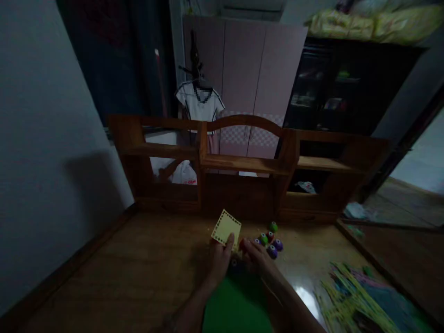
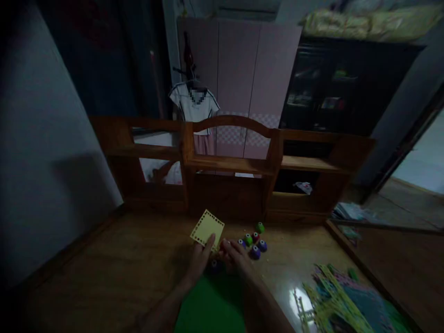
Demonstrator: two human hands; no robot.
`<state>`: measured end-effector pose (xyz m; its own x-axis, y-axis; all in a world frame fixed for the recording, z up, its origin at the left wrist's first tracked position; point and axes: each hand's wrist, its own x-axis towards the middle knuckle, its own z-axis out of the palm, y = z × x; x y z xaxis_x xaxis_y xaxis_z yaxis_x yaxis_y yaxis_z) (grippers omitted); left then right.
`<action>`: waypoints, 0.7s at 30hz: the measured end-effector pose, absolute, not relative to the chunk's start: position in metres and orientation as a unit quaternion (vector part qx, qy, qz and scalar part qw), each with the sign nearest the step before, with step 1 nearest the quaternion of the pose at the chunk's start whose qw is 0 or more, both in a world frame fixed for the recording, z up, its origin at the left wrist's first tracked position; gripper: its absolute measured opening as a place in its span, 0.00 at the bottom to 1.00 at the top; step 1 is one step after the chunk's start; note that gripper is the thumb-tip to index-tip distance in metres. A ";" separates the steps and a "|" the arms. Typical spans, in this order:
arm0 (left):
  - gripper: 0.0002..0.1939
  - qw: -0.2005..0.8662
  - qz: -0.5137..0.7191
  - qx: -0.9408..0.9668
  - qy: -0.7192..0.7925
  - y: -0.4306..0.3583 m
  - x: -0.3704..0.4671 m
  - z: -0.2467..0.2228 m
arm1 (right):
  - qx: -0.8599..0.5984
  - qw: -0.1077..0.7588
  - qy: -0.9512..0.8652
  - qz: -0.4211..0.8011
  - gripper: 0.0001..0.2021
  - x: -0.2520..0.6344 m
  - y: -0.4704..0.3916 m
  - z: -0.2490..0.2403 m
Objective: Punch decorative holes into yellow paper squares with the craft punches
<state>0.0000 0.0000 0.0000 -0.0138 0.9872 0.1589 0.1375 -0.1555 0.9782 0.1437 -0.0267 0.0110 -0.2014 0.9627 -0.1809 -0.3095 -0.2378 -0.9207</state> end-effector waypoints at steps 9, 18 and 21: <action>0.23 0.433 0.517 0.567 0.473 0.001 0.005 -0.001 | -0.388 0.493 -0.388 0.675 0.18 0.138 -0.024 0.008; 0.22 0.416 0.502 0.589 0.477 0.002 0.002 -0.001 | -0.394 0.487 -0.401 0.668 0.19 0.140 -0.021 0.006; 0.21 0.418 0.501 0.590 0.476 0.001 0.002 0.001 | -0.403 0.492 -0.392 0.665 0.19 0.138 -0.021 0.003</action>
<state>0.0020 0.0008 0.0012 0.0447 0.9801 0.1935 0.1427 -0.1979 0.9698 0.1383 -0.0205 0.0028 -0.1906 0.9701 -0.1504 -0.3375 -0.2086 -0.9179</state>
